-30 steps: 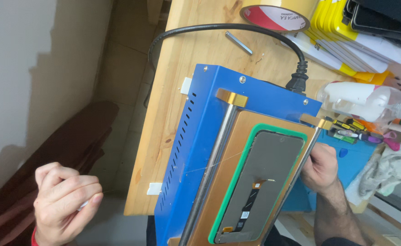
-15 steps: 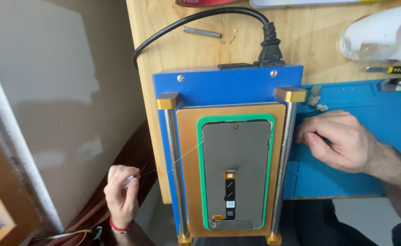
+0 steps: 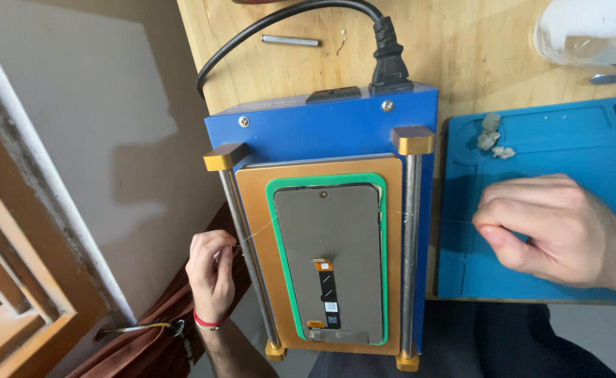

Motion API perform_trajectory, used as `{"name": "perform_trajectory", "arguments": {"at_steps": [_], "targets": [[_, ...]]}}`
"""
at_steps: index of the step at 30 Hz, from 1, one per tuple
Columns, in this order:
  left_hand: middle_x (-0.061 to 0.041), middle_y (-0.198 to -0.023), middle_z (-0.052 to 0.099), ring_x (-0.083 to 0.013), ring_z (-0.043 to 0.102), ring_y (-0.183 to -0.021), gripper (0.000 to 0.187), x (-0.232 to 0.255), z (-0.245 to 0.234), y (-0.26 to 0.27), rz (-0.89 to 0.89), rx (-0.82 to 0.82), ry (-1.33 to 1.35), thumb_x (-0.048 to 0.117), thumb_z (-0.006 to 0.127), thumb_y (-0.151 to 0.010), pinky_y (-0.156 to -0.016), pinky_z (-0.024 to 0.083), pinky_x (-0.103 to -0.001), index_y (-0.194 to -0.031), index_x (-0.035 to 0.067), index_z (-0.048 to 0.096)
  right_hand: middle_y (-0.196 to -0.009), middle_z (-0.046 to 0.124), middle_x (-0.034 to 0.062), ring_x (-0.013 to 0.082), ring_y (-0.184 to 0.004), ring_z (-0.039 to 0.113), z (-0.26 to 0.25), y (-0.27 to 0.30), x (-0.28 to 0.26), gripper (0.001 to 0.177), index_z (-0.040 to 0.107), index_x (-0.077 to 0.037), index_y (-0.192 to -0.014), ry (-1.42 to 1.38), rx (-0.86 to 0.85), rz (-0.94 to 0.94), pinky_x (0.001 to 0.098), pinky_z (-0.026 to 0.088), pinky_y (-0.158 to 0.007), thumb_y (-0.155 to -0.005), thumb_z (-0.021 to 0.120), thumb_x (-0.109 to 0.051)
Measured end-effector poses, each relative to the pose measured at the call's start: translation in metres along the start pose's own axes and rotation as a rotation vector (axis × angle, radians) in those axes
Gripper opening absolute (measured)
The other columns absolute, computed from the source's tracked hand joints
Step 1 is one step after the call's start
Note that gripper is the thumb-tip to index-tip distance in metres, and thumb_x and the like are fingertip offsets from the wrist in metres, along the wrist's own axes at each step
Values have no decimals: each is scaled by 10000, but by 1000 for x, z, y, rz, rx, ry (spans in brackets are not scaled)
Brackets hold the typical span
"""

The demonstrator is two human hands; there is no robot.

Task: The person uses a thin wire to separate the screen from the frame of a smartphone held in a blue jig. They pull the wire along the edges of the device, occasionally spraying liquid onto the seam to aid separation.

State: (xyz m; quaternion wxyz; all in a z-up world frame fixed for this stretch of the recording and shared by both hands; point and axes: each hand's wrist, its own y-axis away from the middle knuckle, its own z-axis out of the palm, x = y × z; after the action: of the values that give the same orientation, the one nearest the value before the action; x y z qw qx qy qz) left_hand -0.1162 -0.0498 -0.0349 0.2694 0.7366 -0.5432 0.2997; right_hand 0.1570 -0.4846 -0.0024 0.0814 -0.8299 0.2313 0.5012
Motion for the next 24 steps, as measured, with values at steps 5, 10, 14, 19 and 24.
{"name": "perform_trajectory", "arguments": {"at_steps": [5, 10, 14, 19, 24], "targets": [[-131, -1055, 703, -278, 630, -982, 150, 8, 0, -2, 0, 11, -22, -5, 533, -1114, -917, 517, -387, -1094, 26, 679, -690, 517, 39, 287, -595, 477, 0, 4, 0, 370, 595, -130, -793, -33, 8, -5, 377, 428, -575, -1086, 467, -316], [-129, -1049, 694, -275, 618, -966, 148, 13, -1, -6, 6, 15, -34, 15, 532, -1119, -910, 500, -387, -1081, 21, 675, -689, 543, 39, 262, -598, 516, 4, 9, 2, 362, 624, -117, -793, -74, 26, 12, 369, 440, -578, -1078, 487, -293], [-143, -1049, 698, -288, 623, -966, 129, 14, 0, -11, 37, 26, -29, -14, 532, -1110, -904, 501, -398, -1076, 8, 655, -743, 591, 26, 248, -738, 649, 7, 13, 3, 404, 613, -121, -761, -33, 84, -57, 407, 521, -777, -1081, 461, -316], [-143, -1051, 693, -290, 624, -965, 146, 19, -2, -18, 49, 31, -32, 11, 526, -1113, -907, 503, -401, -1067, 11, 666, -731, 621, -40, 226, -815, 679, 11, 23, 4, 424, 599, -180, -755, 110, 109, -53, 447, 400, -914, -1085, 419, -377], [-143, -1028, 696, -291, 638, -954, 168, 24, -3, -25, 85, 43, -42, 34, 519, -1118, -908, 504, -405, -1049, 5, 669, -720, 639, -62, 215, -824, 689, 16, 34, 3, 424, 598, -185, -754, 118, 133, -32, 457, 389, -931, -1084, 413, -376]]}}
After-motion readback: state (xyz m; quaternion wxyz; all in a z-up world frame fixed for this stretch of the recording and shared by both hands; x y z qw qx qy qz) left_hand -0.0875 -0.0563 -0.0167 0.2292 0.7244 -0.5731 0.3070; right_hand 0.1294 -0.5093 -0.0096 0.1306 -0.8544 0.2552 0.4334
